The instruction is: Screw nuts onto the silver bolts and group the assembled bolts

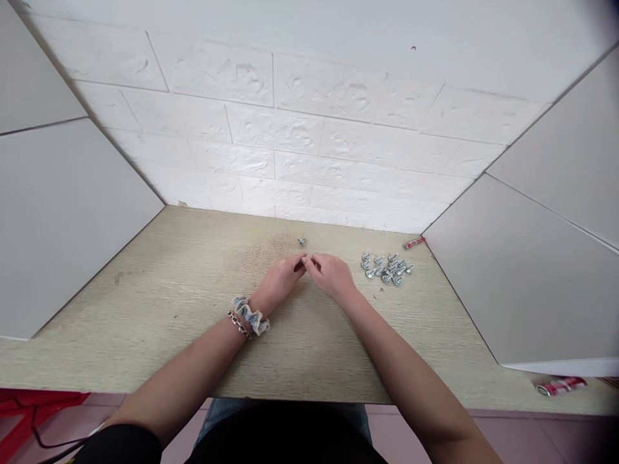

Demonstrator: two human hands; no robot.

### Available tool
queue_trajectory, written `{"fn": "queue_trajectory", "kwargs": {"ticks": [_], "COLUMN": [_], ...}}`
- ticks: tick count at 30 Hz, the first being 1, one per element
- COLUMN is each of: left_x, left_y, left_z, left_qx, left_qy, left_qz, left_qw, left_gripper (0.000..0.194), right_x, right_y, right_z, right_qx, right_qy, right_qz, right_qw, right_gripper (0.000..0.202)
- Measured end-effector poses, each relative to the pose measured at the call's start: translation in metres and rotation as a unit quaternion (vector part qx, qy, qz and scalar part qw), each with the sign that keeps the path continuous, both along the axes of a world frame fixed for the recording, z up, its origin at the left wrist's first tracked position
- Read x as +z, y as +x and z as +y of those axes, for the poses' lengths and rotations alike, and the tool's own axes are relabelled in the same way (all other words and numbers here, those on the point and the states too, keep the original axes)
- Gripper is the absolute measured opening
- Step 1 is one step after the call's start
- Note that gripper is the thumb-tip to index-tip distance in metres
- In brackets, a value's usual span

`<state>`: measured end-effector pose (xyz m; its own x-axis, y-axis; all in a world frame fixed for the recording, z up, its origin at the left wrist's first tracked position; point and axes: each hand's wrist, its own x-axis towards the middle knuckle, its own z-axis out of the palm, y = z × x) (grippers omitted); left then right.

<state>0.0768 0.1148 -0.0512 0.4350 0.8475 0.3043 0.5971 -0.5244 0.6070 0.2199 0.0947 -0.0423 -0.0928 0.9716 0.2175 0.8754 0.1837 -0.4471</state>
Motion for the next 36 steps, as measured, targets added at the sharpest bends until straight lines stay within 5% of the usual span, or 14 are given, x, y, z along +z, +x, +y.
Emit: {"fn": "queue_trajectory", "kwargs": {"ticks": [7, 14, 21, 26, 36], "left_x": [-0.0009, 0.001, 0.0015, -0.0023, -0.0035], "left_y": [-0.0013, 0.0002, 0.0003, 0.0013, 0.0011], "left_z": [0.0004, 0.0004, 0.0003, 0.0016, 0.0011], "left_qx": [-0.019, -0.012, -0.02, -0.013, -0.029], "left_qy": [0.011, -0.019, -0.03, -0.021, -0.011], "left_qz": [-0.009, 0.003, 0.0, 0.028, 0.027], "left_qw": [1.0, 1.0, 0.999, 0.999, 0.999], "left_gripper": [0.027, 0.021, 0.029, 0.02, 0.027], "right_x": [-0.0054, -0.0022, -0.0062, -0.0044, -0.0067], "right_y": [-0.0002, 0.0005, 0.001, 0.0004, 0.0007], "right_z": [0.0046, 0.0019, 0.0065, 0.0035, 0.0064], "right_qx": [0.061, 0.012, 0.07, 0.011, 0.044], "right_qy": [0.007, 0.007, -0.001, -0.023, -0.044], "right_qz": [0.069, 0.041, 0.066, 0.017, 0.103], "right_qw": [0.996, 0.999, 0.995, 1.0, 0.993], "right_gripper": [0.016, 0.026, 0.015, 0.03, 0.016]}}
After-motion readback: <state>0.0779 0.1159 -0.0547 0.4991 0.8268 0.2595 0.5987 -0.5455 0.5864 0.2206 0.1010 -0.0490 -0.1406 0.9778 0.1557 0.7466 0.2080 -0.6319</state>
